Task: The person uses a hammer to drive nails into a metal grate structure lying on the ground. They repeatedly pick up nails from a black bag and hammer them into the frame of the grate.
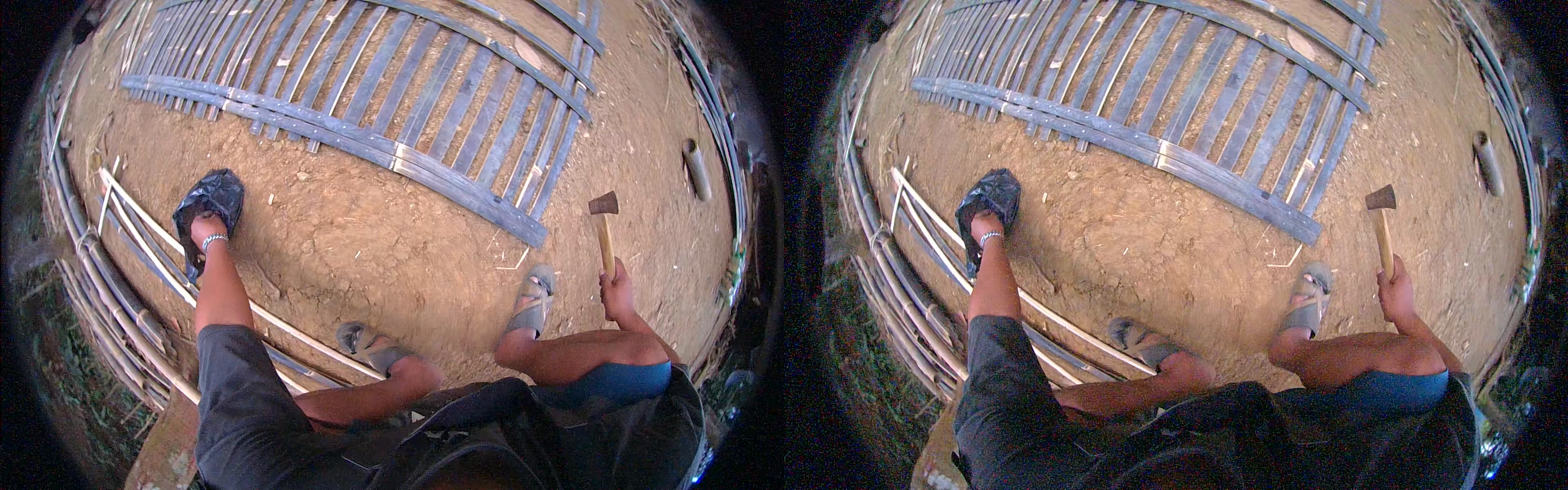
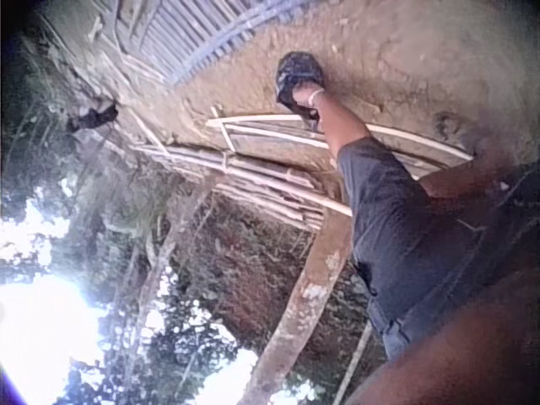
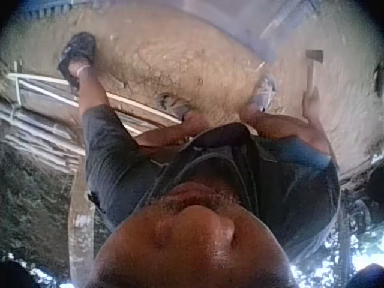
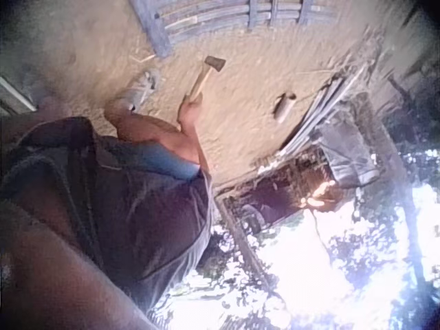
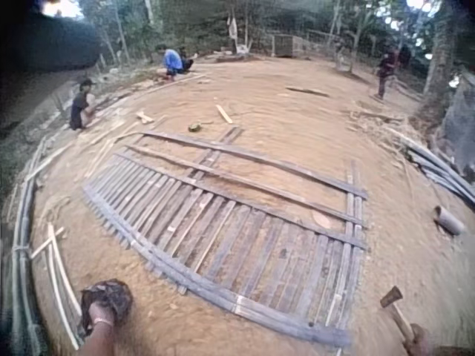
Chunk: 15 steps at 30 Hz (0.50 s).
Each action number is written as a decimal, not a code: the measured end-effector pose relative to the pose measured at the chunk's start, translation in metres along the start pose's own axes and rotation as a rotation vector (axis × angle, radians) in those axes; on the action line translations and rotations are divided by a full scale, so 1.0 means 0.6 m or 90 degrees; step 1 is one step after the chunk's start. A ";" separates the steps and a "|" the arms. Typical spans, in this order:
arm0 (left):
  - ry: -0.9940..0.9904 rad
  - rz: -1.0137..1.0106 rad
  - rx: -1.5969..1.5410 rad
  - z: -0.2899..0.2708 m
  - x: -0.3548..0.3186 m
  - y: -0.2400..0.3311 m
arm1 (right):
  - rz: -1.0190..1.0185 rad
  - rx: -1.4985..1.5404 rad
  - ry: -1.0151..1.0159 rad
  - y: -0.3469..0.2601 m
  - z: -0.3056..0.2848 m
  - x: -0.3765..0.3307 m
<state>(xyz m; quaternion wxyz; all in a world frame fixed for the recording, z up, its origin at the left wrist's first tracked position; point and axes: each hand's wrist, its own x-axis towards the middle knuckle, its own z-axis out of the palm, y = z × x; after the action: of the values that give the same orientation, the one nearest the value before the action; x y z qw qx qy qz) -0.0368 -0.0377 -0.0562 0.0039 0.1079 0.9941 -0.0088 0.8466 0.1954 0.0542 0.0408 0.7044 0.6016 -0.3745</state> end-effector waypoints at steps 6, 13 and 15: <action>-0.058 0.122 -0.019 -0.024 -0.006 0.016 | -0.100 -0.167 0.124 0.048 -0.029 -0.105; -0.187 0.261 0.114 -0.057 0.027 -0.007 | 0.012 -0.162 0.145 0.000 -0.093 -0.196; -0.206 0.338 0.157 -0.067 0.037 0.001 | 0.053 -0.169 0.167 -0.003 -0.120 -0.220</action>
<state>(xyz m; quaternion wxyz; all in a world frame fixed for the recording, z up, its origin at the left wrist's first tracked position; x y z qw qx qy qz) -0.0585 -0.0317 -0.0160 0.1505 0.3604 0.9091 -0.1450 0.8798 0.1245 0.1829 0.0703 0.7598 0.6163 -0.1949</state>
